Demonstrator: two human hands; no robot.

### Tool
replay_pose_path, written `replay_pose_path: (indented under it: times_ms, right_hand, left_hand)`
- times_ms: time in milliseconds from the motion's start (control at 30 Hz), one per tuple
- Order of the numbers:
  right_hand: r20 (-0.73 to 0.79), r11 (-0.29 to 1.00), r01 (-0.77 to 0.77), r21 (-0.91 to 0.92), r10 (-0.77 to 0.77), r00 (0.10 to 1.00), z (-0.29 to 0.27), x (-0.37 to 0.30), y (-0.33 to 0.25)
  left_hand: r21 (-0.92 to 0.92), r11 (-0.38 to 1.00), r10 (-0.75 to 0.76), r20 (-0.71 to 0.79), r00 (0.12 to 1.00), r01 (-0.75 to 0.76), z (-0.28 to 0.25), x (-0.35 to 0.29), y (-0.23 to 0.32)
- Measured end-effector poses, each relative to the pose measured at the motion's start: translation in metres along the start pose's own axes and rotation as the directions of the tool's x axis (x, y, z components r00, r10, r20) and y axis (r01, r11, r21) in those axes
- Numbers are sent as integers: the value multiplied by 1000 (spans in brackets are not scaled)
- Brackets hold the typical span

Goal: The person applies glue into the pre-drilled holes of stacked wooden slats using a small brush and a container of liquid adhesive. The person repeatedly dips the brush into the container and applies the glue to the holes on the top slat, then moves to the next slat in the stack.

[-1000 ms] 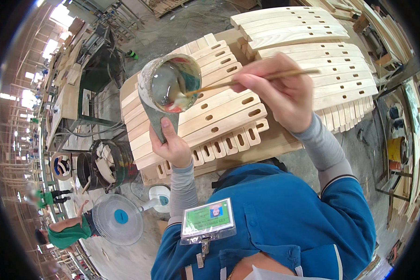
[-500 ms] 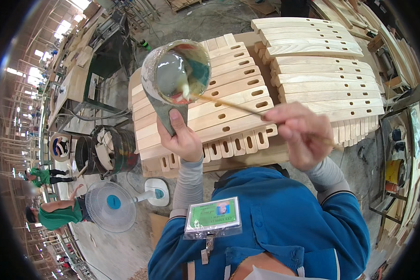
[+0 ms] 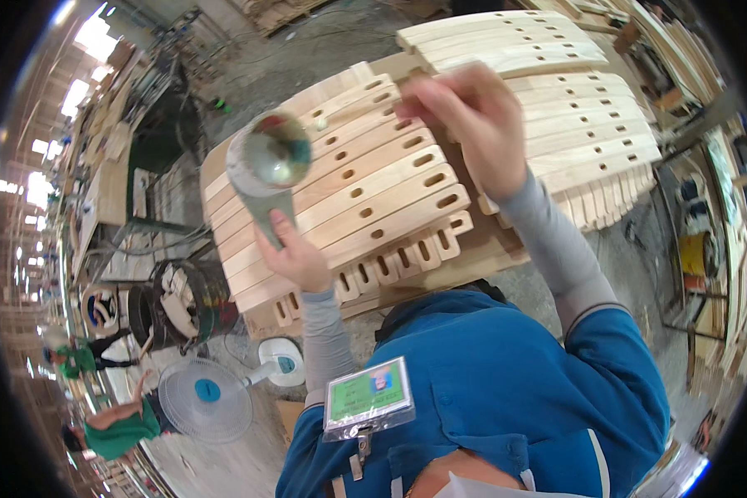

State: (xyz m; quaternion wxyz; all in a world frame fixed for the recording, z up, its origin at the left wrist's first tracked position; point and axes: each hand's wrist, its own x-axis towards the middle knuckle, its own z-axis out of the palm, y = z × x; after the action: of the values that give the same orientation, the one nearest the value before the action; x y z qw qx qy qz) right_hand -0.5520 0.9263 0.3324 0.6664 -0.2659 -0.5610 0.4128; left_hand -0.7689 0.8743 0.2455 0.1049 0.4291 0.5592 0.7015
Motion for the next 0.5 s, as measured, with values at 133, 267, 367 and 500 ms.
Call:
replay_pose_path:
  times_ms: [133,267,367,500]
  right_hand:
    - [-5,882,-79,-465,86,996,-46,74,55]
    - [13,800,-113,-590,150,989,-52,92,86]
    - [25,729,-127,-672,193,981,-47,93,98]
    - [86,589,58,-806,19,996,-33,98,104]
  left_hand:
    - [-227,942,-236,76,969,247,-5,11,-24]
    - [-314,900,-266,154,951,303,-12,11,-47]
    - [-300,902,-270,169,948,310,-13,10,-49]
    - [-276,909,-274,171,946,313,-12,10,-45]
